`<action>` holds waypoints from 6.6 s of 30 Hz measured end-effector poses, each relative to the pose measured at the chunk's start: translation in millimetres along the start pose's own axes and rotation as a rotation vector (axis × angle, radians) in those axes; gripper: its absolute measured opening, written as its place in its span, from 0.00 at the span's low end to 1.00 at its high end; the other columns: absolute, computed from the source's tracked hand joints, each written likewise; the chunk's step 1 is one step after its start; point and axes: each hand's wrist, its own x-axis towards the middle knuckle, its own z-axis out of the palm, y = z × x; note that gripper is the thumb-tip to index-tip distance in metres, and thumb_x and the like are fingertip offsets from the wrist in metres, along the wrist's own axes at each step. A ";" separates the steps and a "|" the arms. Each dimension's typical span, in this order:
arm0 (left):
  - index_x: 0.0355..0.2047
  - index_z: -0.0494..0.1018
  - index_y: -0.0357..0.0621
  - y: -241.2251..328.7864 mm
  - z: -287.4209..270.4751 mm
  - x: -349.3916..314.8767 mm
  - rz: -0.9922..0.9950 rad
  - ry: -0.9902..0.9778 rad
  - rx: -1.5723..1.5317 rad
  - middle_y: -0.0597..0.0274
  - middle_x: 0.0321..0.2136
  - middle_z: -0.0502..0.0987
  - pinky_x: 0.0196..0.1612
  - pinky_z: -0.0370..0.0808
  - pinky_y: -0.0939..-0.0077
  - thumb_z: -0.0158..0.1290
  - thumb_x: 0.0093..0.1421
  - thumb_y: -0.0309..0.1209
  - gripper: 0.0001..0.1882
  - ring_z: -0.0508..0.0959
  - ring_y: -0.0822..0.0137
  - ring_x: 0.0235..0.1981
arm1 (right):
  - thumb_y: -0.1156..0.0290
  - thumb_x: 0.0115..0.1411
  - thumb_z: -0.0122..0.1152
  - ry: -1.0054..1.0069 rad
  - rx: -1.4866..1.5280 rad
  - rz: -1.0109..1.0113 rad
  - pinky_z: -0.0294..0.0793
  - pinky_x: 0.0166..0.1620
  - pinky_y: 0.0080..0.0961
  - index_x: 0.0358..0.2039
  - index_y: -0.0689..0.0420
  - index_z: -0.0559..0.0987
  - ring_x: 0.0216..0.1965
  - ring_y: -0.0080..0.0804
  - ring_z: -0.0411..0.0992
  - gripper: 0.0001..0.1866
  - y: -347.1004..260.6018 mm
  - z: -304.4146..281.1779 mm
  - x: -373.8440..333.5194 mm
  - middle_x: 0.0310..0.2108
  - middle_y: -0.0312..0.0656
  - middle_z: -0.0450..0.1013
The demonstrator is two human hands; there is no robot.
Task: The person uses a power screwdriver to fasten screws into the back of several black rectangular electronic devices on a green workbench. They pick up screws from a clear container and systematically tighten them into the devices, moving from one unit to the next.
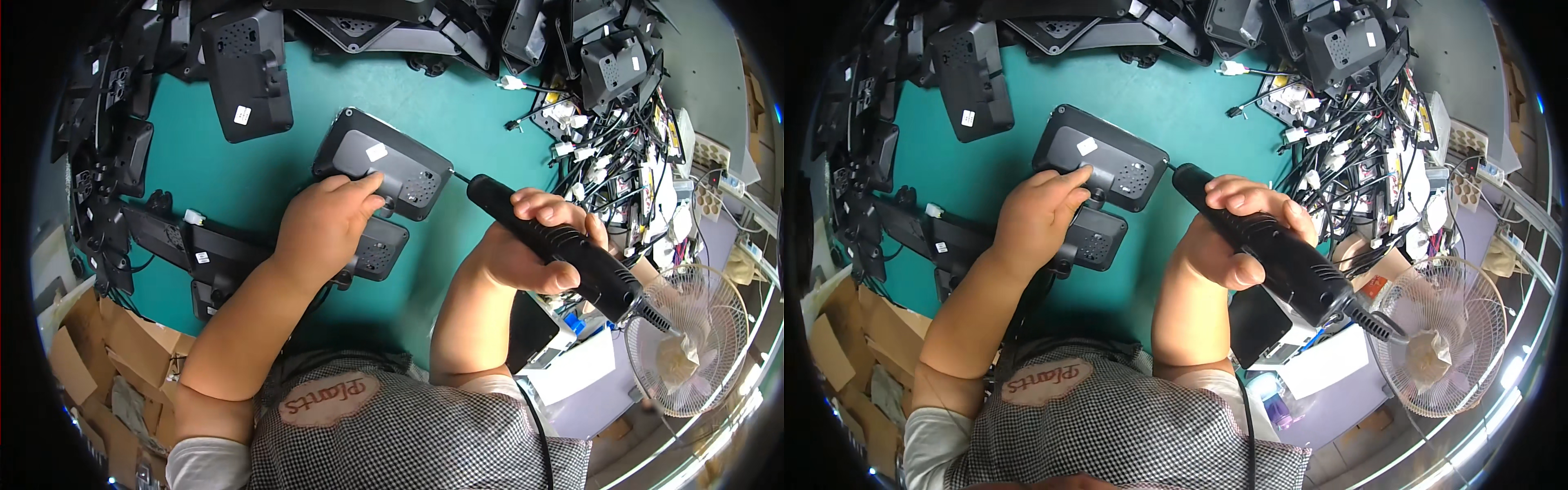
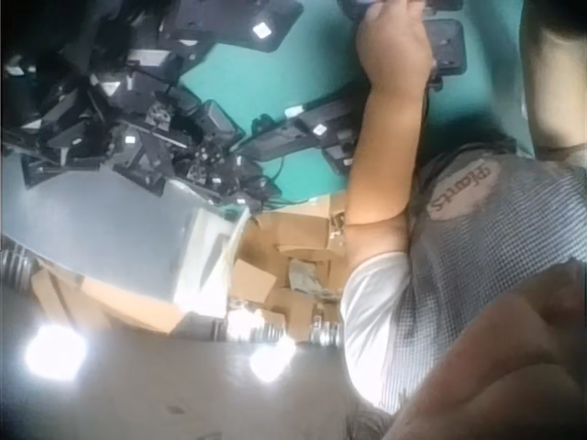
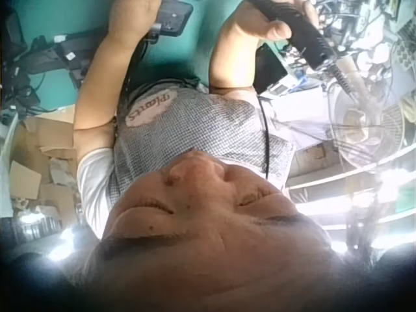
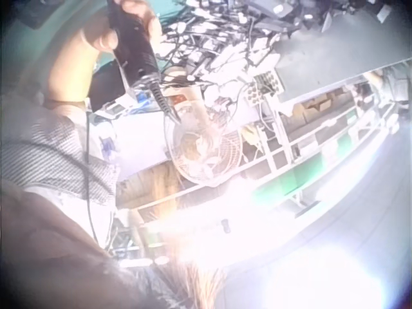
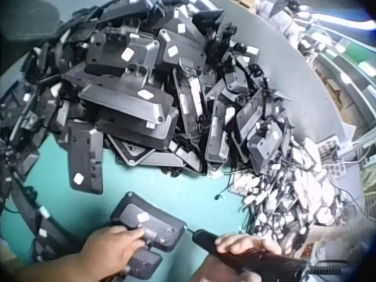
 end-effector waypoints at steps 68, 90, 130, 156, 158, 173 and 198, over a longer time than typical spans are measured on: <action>0.58 0.58 0.36 24.9 -20.2 -1.3 -0.400 -0.463 -1.455 0.53 0.49 0.70 0.55 0.63 0.63 0.23 0.66 0.54 0.35 0.65 0.62 0.54 | 0.37 0.52 0.53 -0.079 0.454 0.267 0.71 0.28 0.32 0.51 0.59 0.63 0.23 0.33 0.69 0.39 -46.8 46.4 23.0 0.30 0.44 0.68; 0.29 0.71 0.38 32.1 -7.1 -5.0 -0.573 -0.362 -1.165 0.68 0.19 0.67 0.20 0.60 0.86 0.47 0.62 0.34 0.11 0.63 0.79 0.18 | 0.36 0.54 0.50 -0.047 0.455 0.251 0.71 0.30 0.32 0.52 0.59 0.63 0.24 0.33 0.69 0.40 -59.6 23.5 20.2 0.31 0.44 0.67; 0.42 0.75 0.42 0.6 1.7 10.4 -0.145 -0.033 -0.094 0.55 0.30 0.77 0.36 0.71 0.74 0.50 0.59 0.32 0.12 0.75 0.64 0.30 | 0.44 0.52 0.59 -0.176 -0.043 0.104 0.73 0.26 0.33 0.46 0.59 0.63 0.22 0.37 0.71 0.34 -33.5 -1.6 -42.8 0.27 0.46 0.69; 0.43 0.75 0.43 -4.0 5.7 19.2 0.063 -0.034 0.180 0.54 0.26 0.75 0.30 0.72 0.66 0.55 0.53 0.30 0.16 0.74 0.56 0.27 | 0.39 0.53 0.54 -0.261 -0.142 0.055 0.70 0.22 0.30 0.47 0.59 0.63 0.20 0.35 0.69 0.37 -39.9 6.8 -42.6 0.26 0.45 0.67; 0.43 0.75 0.43 -4.9 6.5 18.7 0.067 -0.030 0.178 0.54 0.26 0.75 0.30 0.72 0.66 0.55 0.53 0.30 0.16 0.74 0.56 0.27 | 0.39 0.53 0.54 -0.275 -0.145 0.064 0.70 0.23 0.30 0.47 0.59 0.63 0.21 0.35 0.69 0.37 -41.4 6.6 -42.1 0.26 0.45 0.68; 0.43 0.74 0.43 -3.2 5.3 19.4 0.055 -0.046 0.182 0.55 0.25 0.74 0.30 0.71 0.66 0.54 0.53 0.30 0.16 0.73 0.56 0.26 | 0.39 0.52 0.55 -0.251 -0.117 0.103 0.70 0.24 0.31 0.48 0.58 0.63 0.22 0.35 0.69 0.36 -40.7 -1.2 -44.9 0.27 0.45 0.68; 0.44 0.74 0.44 1.4 1.6 14.6 0.007 -0.019 0.000 0.58 0.27 0.75 0.32 0.71 0.70 0.50 0.59 0.30 0.13 0.75 0.63 0.28 | 0.41 0.54 0.54 0.026 -0.010 0.156 0.73 0.25 0.31 0.46 0.59 0.64 0.22 0.35 0.70 0.34 -45.9 -26.1 -51.6 0.28 0.45 0.69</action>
